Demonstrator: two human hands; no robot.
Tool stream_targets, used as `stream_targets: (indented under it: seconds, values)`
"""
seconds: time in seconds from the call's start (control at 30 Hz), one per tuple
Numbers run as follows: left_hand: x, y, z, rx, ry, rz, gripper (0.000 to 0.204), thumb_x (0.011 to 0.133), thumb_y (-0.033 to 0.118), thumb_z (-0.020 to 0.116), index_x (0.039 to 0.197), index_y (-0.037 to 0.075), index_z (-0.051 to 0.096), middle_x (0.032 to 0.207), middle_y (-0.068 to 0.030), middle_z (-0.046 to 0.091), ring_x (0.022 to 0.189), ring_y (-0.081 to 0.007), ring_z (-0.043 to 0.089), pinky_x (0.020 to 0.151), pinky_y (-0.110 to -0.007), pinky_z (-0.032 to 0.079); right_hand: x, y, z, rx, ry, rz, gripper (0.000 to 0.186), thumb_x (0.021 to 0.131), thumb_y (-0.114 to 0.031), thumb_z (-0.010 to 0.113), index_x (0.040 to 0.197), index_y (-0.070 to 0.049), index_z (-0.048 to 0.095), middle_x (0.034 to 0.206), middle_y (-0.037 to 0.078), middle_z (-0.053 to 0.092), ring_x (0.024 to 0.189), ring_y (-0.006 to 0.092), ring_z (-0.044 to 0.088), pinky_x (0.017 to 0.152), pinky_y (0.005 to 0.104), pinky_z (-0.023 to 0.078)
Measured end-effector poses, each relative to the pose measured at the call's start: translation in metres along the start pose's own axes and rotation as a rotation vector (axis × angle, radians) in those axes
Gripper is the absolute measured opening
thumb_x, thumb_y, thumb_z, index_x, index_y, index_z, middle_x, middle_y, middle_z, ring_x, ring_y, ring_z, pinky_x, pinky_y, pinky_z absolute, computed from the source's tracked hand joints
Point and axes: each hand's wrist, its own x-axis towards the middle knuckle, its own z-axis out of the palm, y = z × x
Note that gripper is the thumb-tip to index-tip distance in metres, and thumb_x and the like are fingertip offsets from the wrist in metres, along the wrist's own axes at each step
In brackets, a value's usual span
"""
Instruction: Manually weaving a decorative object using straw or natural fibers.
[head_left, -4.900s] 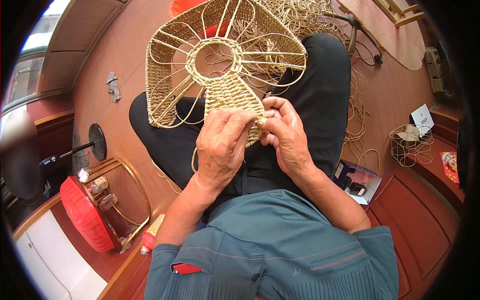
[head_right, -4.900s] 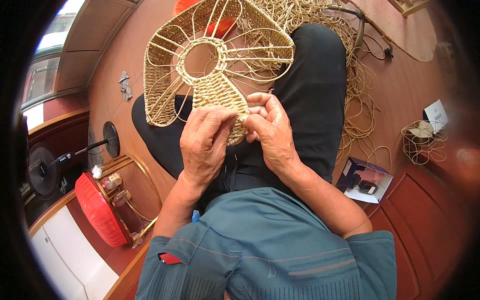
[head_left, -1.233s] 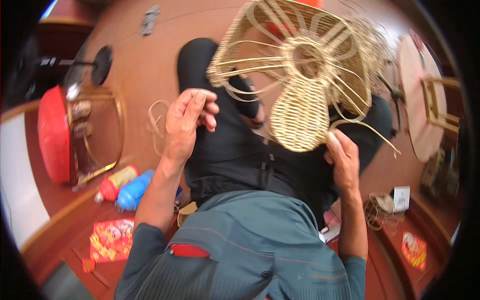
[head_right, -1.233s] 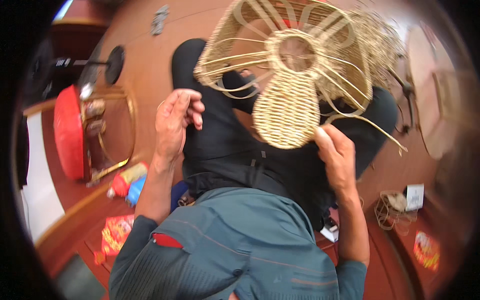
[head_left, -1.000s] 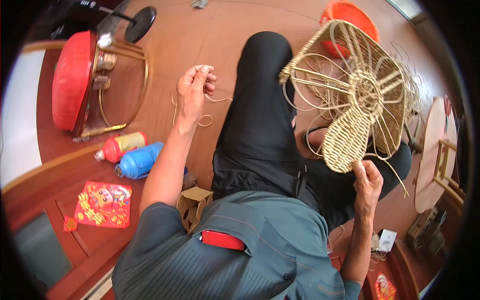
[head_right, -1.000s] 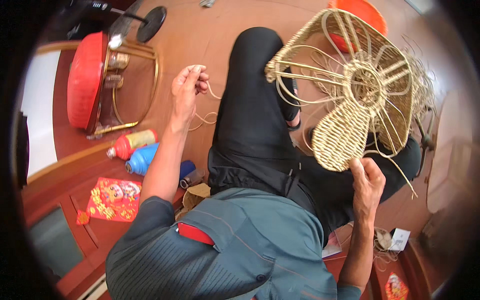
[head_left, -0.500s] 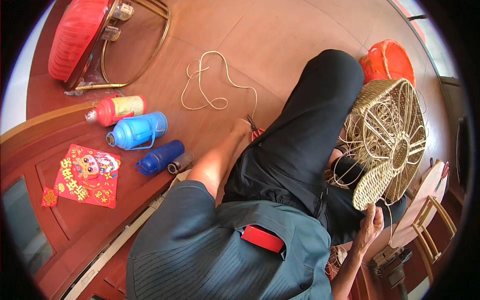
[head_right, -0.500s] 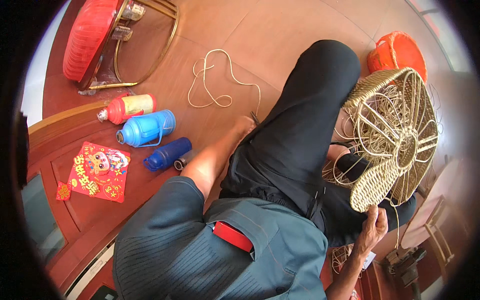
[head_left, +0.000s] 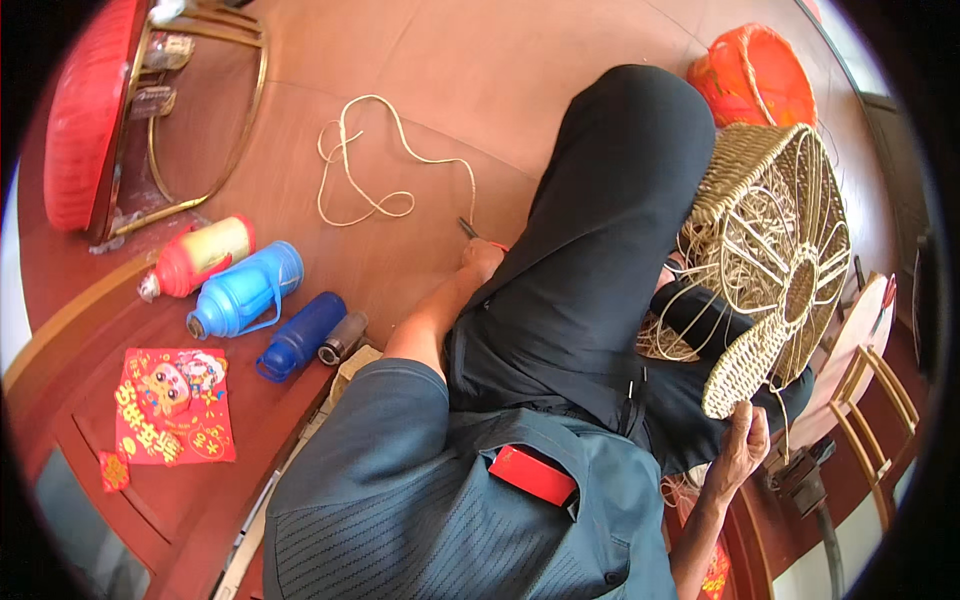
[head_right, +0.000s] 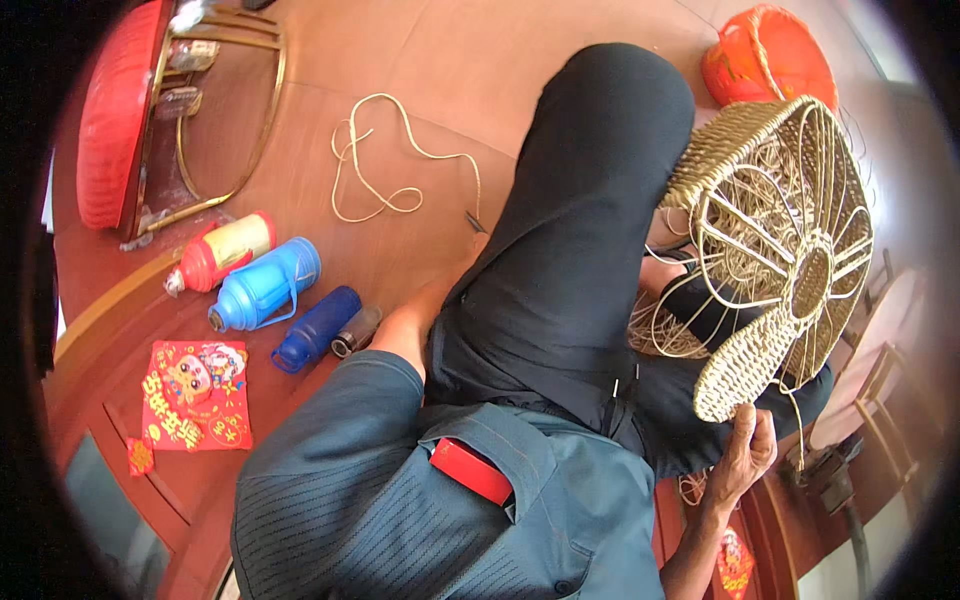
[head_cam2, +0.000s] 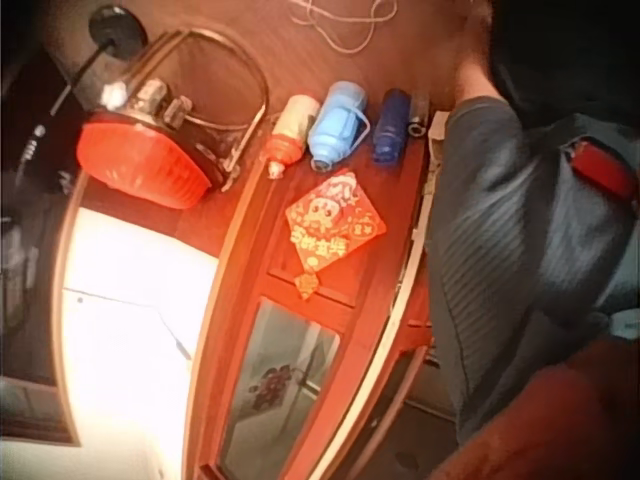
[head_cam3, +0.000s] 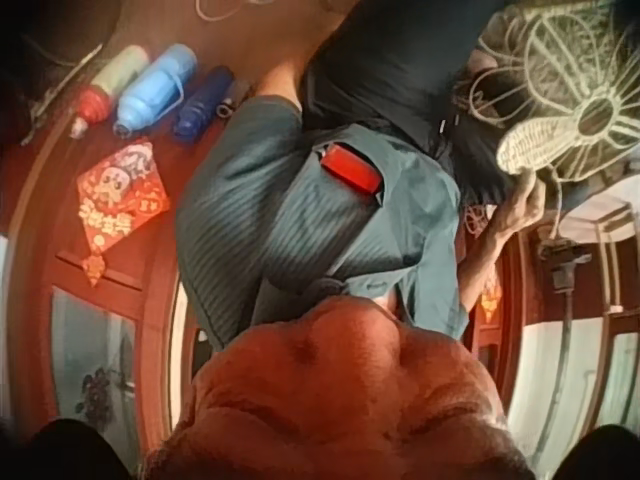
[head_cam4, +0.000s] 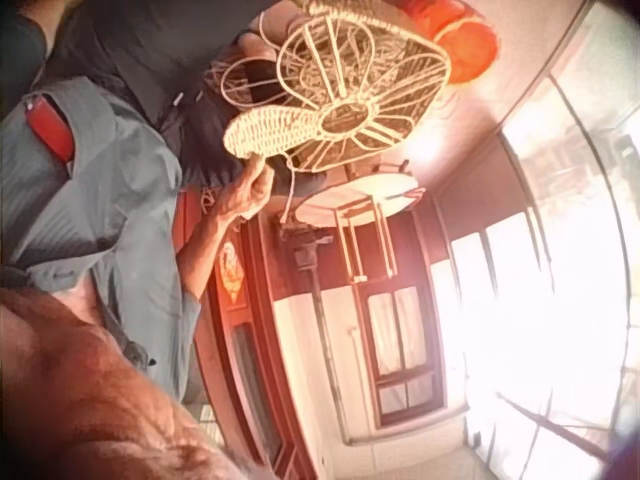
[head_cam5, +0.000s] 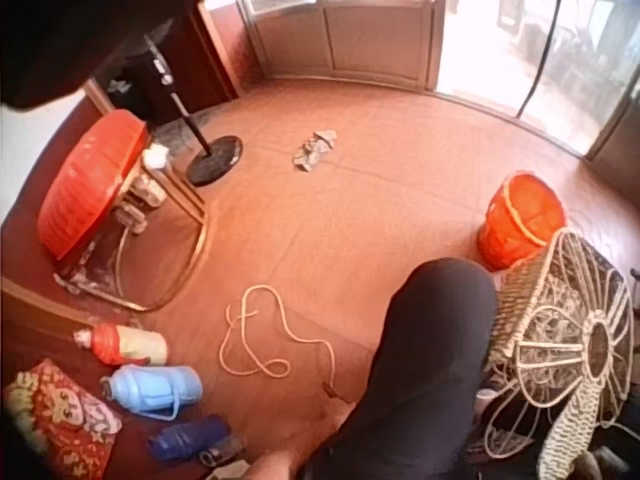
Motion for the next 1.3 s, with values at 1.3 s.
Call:
stream_targets:
  seconds: [1.3]
  values:
    - [-0.456, 0.261, -0.188, 0.894, 0.288, 1.924, 0.019, 0.090, 0.003, 0.074, 0.106, 0.004, 0.065, 0.085, -0.0089, 0.064, 0.073, -0.0226, 0.061, 0.069, -0.036, 0.051, -0.006, 0.024, 0.028, 0.907, -0.256, 0.085, 0.029, 0.105, -0.019, 0.072, 0.124, 0.003, 0.072, 0.111, 0.000, 0.074, 0.103, 0.0055, 0.064, 0.093, 0.0241, 0.051]
